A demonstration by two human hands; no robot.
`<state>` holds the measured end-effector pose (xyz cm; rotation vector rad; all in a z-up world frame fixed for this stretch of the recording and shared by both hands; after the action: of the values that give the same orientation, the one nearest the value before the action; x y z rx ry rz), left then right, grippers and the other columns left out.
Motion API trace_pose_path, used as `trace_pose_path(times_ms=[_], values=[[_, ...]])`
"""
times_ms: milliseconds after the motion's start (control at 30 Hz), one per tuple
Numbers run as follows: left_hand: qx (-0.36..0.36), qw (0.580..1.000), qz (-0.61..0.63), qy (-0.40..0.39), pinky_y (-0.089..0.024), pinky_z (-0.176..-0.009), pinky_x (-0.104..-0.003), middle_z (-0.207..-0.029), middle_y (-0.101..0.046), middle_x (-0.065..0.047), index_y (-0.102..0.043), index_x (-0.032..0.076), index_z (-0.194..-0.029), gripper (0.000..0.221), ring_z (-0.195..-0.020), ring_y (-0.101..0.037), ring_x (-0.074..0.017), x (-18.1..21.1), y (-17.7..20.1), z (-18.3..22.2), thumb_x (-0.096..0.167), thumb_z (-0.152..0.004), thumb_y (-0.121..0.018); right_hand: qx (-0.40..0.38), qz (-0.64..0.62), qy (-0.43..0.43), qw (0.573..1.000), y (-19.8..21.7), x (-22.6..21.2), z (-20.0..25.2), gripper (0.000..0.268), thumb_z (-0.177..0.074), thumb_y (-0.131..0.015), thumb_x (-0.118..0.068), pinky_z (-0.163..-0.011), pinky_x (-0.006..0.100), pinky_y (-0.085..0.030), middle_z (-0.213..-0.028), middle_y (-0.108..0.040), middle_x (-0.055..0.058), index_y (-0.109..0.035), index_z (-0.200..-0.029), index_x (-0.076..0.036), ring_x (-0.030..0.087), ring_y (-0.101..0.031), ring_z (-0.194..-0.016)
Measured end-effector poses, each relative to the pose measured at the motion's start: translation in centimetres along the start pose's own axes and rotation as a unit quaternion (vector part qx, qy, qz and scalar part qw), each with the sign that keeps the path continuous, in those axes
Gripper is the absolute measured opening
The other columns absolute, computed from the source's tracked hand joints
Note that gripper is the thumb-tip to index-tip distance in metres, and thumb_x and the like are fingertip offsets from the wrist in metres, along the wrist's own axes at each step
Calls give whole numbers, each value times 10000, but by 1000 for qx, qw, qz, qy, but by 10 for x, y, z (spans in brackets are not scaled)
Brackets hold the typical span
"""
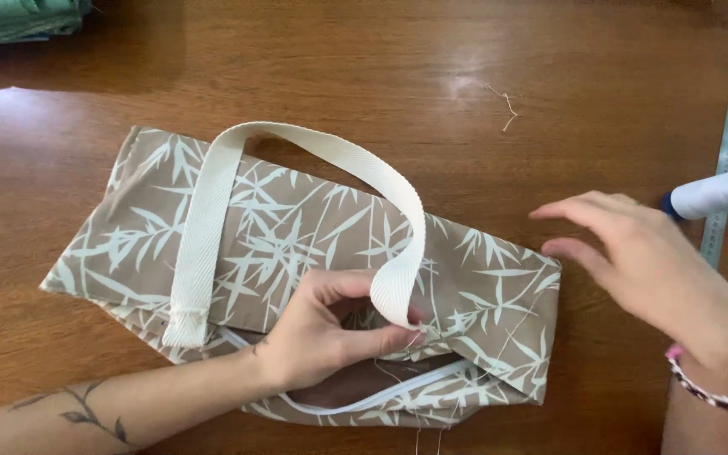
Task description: Hand sewing a strap onto a fabric bag using a needle and thread.
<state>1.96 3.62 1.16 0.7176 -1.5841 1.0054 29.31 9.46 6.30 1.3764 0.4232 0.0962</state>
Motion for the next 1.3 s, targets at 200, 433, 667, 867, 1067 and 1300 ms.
trace_pose_path(times_ms=[200, 433, 667, 867, 1067, 1300], values=[[-11, 999, 31, 9, -519, -767, -219, -887, -687, -3, -712, 64, -910, 178, -824, -625, -91, 0, 0, -7, 102, -791, -839, -14, -72, -193, 979, -8, 1, -14, 214, -862, -739, -284, -769, 308, -536, -943, -795, -2, -738, -999, -119, 157, -716, -792], [-21, 997, -73, -14, -510, -741, -228, -877, -715, -1, -729, 86, -895, 134, -807, -639, -81, 5, -1, -9, 161, -825, -814, -131, 34, -226, 965, -31, 15, -15, 135, -907, -646, -294, -839, 368, -486, -964, -780, -42, -738, -916, -196, 213, -705, -914], [-30, 977, -146, -154, -489, -624, -266, -897, -679, -57, -699, 66, -842, 81, -743, -618, -144, 15, 0, 1, 118, -868, -755, -135, 174, -164, 962, -48, 9, 3, 181, -1012, -453, -344, -706, 478, -542, -1024, -624, 4, -551, -1027, -193, 246, -610, -979], [-86, 926, -200, -307, -463, -634, -360, -863, -527, -101, -570, 35, -782, 270, -719, -553, -289, 27, -4, 9, 135, -1022, -499, 153, -19, -6, 988, -1, -64, 30, 94, -965, -647, -60, -849, 367, -515, -1090, -700, 132, -637, -1045, -11, 226, -683, -918], [-71, 939, -181, -285, -531, -677, -379, -874, -562, -107, -567, 28, -741, 282, -763, -615, -308, 28, -2, 4, 111, -1005, -514, 97, -247, 2, 964, -14, -110, 50, 126, -682, -811, -178, -551, 87, -548, -638, -789, -182, -806, -730, -294, -70, -718, -539], [-50, 947, -151, -277, -512, -642, -371, -806, -577, -132, -512, 17, -670, 416, -691, -555, -316, 34, -3, -1, 143, -1051, -402, 47, -305, 1, 951, -31, -99, 47, 76, -667, -871, -311, -519, 69, -533, -548, -747, -193, -806, -631, -293, -73, -689, -484]])
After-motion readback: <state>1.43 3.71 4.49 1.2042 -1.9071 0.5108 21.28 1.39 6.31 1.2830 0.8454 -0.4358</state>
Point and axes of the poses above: each hand's wrist, its own z-axis away from the middle knuckle, its own y-axis out of the back of the hand, x = y × z, the point moved 5 cm from there along -z, towards the middle knuckle
